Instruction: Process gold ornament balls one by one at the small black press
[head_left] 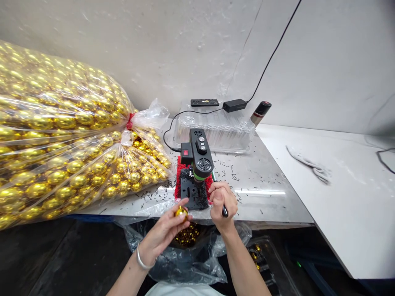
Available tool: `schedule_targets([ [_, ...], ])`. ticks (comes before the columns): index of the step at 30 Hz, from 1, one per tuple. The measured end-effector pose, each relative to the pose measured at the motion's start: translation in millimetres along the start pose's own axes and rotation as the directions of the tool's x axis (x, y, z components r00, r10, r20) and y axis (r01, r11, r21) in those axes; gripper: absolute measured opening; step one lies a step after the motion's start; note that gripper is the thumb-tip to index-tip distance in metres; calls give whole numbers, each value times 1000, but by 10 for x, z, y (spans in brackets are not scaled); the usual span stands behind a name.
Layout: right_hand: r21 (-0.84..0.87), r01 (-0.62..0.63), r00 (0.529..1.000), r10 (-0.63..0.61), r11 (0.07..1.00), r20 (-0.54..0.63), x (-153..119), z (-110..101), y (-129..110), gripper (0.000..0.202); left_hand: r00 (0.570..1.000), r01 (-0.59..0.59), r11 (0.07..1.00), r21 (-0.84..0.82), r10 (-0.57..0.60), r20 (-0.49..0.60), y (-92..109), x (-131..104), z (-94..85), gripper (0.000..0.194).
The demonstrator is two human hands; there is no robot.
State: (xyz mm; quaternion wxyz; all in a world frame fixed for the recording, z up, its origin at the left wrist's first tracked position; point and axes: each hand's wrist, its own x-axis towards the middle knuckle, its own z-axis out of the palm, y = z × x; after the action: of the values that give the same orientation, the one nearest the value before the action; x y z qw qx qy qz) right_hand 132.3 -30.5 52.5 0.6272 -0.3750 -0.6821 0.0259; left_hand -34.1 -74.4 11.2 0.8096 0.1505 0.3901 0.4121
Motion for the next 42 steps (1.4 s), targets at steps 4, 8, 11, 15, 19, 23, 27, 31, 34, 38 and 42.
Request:
schedule_targets([
  [4, -1, 15, 1000, -15, 1000, 27, 8, -19, -1, 30, 955, -256, 943, 211, 280, -93, 181, 250, 121, 58],
  [8, 6, 3, 999, -3, 1000, 45, -3, -34, 6, 30, 873, -370, 808, 458, 471, -125, 190, 490, 73, 55],
  [11, 4, 1, 998, -1, 1000, 57, -12, -40, 12, 29, 847, -395, 653, 646, 531, -19, 185, 593, 19, 49],
  [15, 1, 9, 998, -9, 1000, 59, -13, -41, 16, 29, 795, -414, 430, 802, 599, 90, 157, 696, -13, 46],
  [19, 5, 16, 998, -17, 1000, 61, -12, -39, 18, 28, 768, -362, 237, 901, 624, 144, 130, 769, 4, 38],
  [23, 0, 18, 998, -18, 1000, 59, -19, -39, 23, 28, 723, -333, 4, 943, 643, 252, 151, 796, 56, 31],
  [27, -5, 19, 998, -19, 1000, 59, -33, -40, 33, 27, 705, -329, -97, 939, 636, 313, 158, 859, 92, 29],
  [31, -9, 17, 997, -16, 1000, 70, -41, -47, 37, 26, 668, -371, -102, 923, 661, 342, 82, 952, 45, 29],
  [34, -12, 19, 997, -18, 1000, 75, -54, -55, 39, 25, 623, -402, -109, 909, 695, 359, 12, 985, -17, 34],
  [38, 9, 23, 997, -23, 1000, 75, -140, -37, 83, 24, 609, -415, -122, 902, 699, 375, -22, 985, -53, 34],
  [42, 35, 36, 998, -37, 999, 41, -290, 37, 202, 26, 603, -401, -140, 905, 704, 376, -17, 985, -45, 33],
])
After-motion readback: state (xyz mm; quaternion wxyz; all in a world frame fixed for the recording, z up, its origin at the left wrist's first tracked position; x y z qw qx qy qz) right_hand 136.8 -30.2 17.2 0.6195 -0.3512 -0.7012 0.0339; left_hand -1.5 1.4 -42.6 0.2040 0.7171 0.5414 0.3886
